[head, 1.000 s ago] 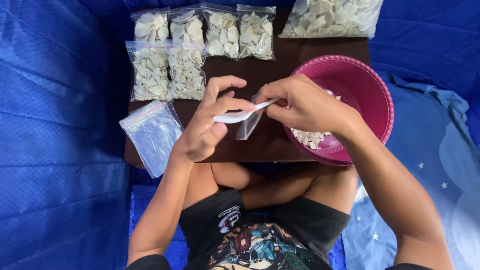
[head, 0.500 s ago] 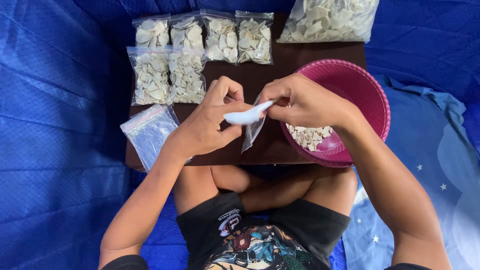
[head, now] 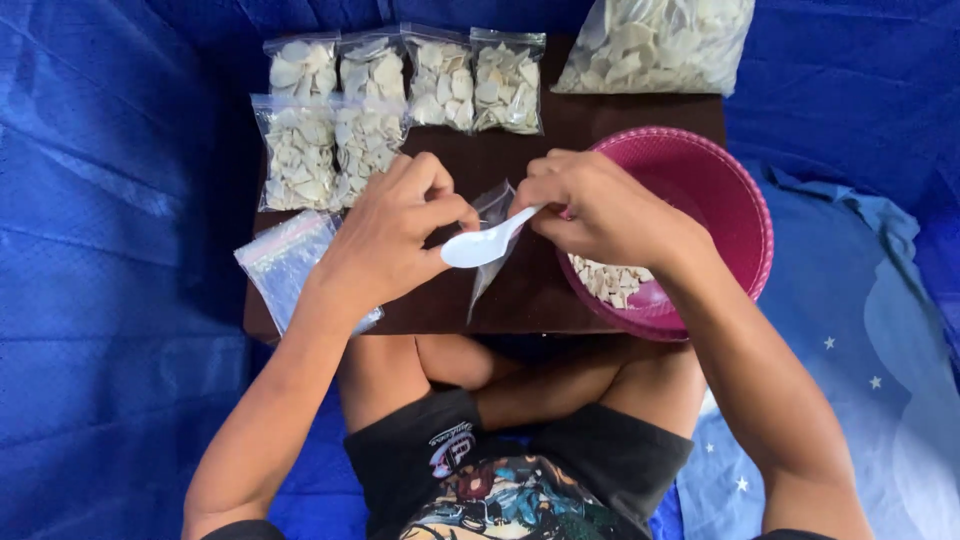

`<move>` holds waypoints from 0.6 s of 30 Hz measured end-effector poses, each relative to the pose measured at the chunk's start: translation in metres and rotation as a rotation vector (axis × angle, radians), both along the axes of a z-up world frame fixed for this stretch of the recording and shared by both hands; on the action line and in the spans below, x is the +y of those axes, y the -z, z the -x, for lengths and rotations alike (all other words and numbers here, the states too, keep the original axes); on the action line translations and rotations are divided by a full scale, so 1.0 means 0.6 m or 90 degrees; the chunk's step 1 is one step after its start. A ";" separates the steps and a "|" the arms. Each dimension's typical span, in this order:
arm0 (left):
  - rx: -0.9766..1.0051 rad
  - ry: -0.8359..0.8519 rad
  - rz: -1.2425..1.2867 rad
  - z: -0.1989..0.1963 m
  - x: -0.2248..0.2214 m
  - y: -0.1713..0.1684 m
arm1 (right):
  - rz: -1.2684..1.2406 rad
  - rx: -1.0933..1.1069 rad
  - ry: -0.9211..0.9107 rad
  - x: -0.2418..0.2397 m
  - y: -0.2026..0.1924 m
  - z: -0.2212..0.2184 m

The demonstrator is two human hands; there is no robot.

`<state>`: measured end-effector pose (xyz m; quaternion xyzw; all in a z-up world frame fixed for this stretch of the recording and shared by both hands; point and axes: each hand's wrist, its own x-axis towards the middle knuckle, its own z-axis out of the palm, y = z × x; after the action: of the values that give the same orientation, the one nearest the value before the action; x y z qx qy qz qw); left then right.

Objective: Packing small white chips from a bowl into individual resealable plastic bags using a spoon.

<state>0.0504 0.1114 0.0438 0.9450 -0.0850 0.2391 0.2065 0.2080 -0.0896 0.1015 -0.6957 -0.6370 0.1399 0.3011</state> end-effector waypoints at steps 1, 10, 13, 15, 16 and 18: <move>0.002 0.001 0.001 -0.003 0.001 -0.007 | 0.001 0.002 0.001 0.000 0.004 -0.007; 0.017 0.103 0.201 0.004 -0.008 0.001 | -0.077 -0.009 0.029 -0.011 0.028 -0.009; 0.125 0.134 0.368 -0.009 -0.031 0.037 | -0.082 0.013 0.025 -0.018 0.037 -0.007; 0.135 0.163 0.425 -0.024 -0.053 0.050 | -0.085 0.029 0.028 -0.025 0.049 -0.010; 0.134 0.166 0.424 -0.029 -0.060 0.058 | -0.085 0.027 0.030 -0.029 0.050 -0.010; 0.147 0.156 0.426 -0.037 -0.075 0.076 | -0.084 -0.004 0.044 -0.037 0.055 -0.008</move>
<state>0.0725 0.0661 -0.0020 0.8287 -0.0910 0.1191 0.5392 0.2126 -0.1120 0.0682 -0.6964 -0.6214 0.0849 0.3490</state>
